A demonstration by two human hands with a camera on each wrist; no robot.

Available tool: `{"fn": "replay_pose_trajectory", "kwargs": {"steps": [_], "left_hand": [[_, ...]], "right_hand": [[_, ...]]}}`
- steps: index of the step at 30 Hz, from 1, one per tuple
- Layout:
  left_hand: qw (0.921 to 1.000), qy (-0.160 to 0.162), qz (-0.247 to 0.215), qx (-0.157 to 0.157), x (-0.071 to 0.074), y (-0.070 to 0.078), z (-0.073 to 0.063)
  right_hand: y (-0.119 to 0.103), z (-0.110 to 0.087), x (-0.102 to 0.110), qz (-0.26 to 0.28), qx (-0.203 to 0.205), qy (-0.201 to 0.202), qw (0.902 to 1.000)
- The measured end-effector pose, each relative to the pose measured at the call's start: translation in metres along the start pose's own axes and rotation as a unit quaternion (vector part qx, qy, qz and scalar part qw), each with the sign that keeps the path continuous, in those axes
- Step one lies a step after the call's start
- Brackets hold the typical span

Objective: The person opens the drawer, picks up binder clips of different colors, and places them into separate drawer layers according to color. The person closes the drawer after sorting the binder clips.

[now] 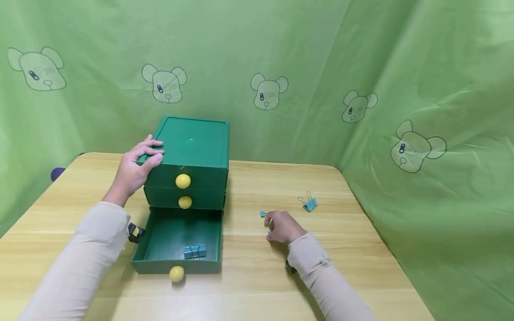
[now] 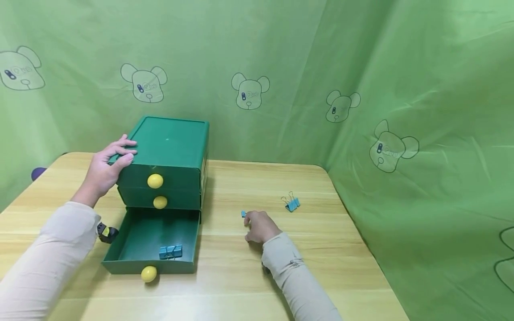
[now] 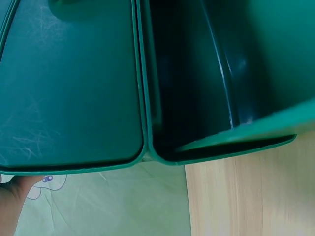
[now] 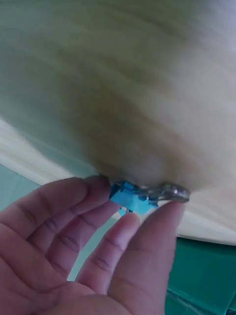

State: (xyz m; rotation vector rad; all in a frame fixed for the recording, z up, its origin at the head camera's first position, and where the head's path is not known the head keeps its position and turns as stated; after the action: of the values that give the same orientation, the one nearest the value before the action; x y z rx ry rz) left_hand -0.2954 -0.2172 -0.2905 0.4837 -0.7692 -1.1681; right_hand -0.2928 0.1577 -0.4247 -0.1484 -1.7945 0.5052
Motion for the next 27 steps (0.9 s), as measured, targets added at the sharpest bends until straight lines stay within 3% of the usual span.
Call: {"fn": "replay_pose_trajectory", "kwargs": {"steps": [17, 27], "left_hand": [[1.0000, -0.003, -0.004, -0.002, -0.001, -0.004, 0.000], [1.0000, -0.005, 0.003, 0.005, -0.002, -0.004, -0.001]], "right_hand": [[0.010, 0.000, 0.007, 0.037, -0.034, -0.016, 0.9986], [0.036, 0.010, 0.038, 0.048, -0.065, 0.094, 0.9923]]}}
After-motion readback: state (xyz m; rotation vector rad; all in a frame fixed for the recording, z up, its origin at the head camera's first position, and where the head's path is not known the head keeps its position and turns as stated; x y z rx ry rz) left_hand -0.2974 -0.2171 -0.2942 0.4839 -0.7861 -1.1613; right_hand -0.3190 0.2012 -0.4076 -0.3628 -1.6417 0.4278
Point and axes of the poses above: each hand's wrist, its own z-axis towards the middle knuckle, its own x-axis out of the back of the hand, y = z × x, the point moved 7 cm from there along z, towards the middle knuckle, and after that the axes turned 6 degrees about -x, right-handed, at the moved point
